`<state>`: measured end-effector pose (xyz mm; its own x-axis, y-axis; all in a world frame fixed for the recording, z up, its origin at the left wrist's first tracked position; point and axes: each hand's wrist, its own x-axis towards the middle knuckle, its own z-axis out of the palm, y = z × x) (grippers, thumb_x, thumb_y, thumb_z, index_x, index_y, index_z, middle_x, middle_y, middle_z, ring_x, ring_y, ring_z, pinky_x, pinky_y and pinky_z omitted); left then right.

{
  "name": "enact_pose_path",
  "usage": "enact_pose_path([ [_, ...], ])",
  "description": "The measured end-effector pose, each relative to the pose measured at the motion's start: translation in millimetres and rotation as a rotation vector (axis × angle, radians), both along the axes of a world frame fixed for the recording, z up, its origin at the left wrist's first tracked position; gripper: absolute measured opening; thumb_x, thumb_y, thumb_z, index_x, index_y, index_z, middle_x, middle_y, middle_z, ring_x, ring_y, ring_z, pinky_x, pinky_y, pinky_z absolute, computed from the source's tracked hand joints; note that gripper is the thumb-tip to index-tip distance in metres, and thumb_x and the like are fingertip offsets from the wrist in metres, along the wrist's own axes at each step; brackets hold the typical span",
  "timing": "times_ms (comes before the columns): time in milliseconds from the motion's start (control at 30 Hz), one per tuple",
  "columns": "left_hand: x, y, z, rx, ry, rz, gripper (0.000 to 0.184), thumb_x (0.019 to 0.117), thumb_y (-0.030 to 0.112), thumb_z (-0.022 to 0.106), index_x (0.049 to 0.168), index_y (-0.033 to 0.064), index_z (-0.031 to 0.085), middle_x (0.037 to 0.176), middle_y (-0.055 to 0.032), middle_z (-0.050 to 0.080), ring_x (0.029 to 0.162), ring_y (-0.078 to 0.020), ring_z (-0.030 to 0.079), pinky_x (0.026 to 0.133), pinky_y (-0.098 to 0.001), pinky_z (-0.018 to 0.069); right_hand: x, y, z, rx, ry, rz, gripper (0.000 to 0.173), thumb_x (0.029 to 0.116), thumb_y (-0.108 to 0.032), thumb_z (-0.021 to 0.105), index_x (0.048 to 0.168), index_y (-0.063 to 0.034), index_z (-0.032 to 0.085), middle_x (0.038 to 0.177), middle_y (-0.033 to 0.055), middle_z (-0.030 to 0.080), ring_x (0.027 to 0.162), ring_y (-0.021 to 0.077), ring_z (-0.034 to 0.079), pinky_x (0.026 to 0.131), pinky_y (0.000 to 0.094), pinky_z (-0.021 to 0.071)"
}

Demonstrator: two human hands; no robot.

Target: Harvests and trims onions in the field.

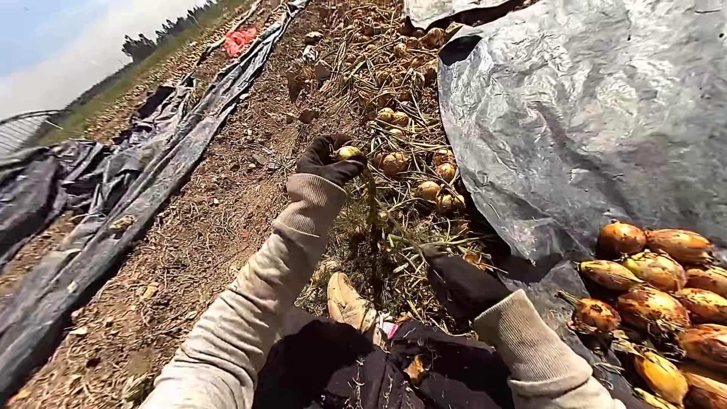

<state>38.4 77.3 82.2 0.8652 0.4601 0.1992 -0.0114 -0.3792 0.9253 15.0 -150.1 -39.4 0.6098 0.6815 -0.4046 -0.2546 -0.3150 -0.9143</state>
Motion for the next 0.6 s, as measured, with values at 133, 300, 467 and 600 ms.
enact_pose_path([
  [133,-56.0,-15.1,9.8,-0.128,-0.057,-0.062,0.048,0.0794,-0.014,0.068,0.122,0.0042,0.055,0.099,-0.0048,0.068,0.085,-0.0123,0.068,0.075,-0.0286,0.0604,-13.9,29.3,3.2,0.061,0.27,-0.067,0.058,0.1082,-0.055,0.034,0.091,-0.0054,0.06,0.061,0.0028,0.049,0.046,0.0119,0.046,0.043,0.0288,0.0432],
  [300,-118.3,-31.8,-51.5,-0.155,0.414,-0.098,0.045,0.0872,0.006,0.07,0.131,0.0052,0.061,0.103,-0.008,0.07,0.078,-0.0134,0.066,0.065,-0.0287,0.0563,-26.2,42.0,0.8,0.122,0.219,-0.089,0.054,0.1077,-0.051,0.042,0.087,-0.0046,0.06,0.058,0.0034,0.049,0.042,0.013,0.046,0.041,0.0312,0.0455],
  [467,-127.8,-34.8,-66.2,-0.016,0.761,-0.267,0.049,0.0943,0.014,0.063,0.141,0.0089,0.051,0.087,-0.0051,0.065,0.066,-0.0108,0.058,0.058,-0.0289,0.0481,-32.5,46.2,-2.4,-0.037,0.197,-0.023,0.05,0.1019,-0.053,0.056,0.089,-0.0046,0.058,0.062,0.0032,0.049,0.046,0.0126,0.047,0.046,0.0301,0.0456],
  [600,-125.6,-32.8,-63.0,0.27,0.802,-0.341,0.06,0.0905,0.012,0.074,0.144,0.0084,0.049,0.107,-0.014,0.069,0.09,-0.0218,0.068,0.081,-0.0438,0.057,-35.6,49.7,-4.8,0.025,0.296,-0.061,0.041,0.1017,-0.043,0.062,0.088,-0.0055,0.057,0.057,0.001,0.047,0.04,0.0104,0.046,0.04,0.0269,0.0453],
])
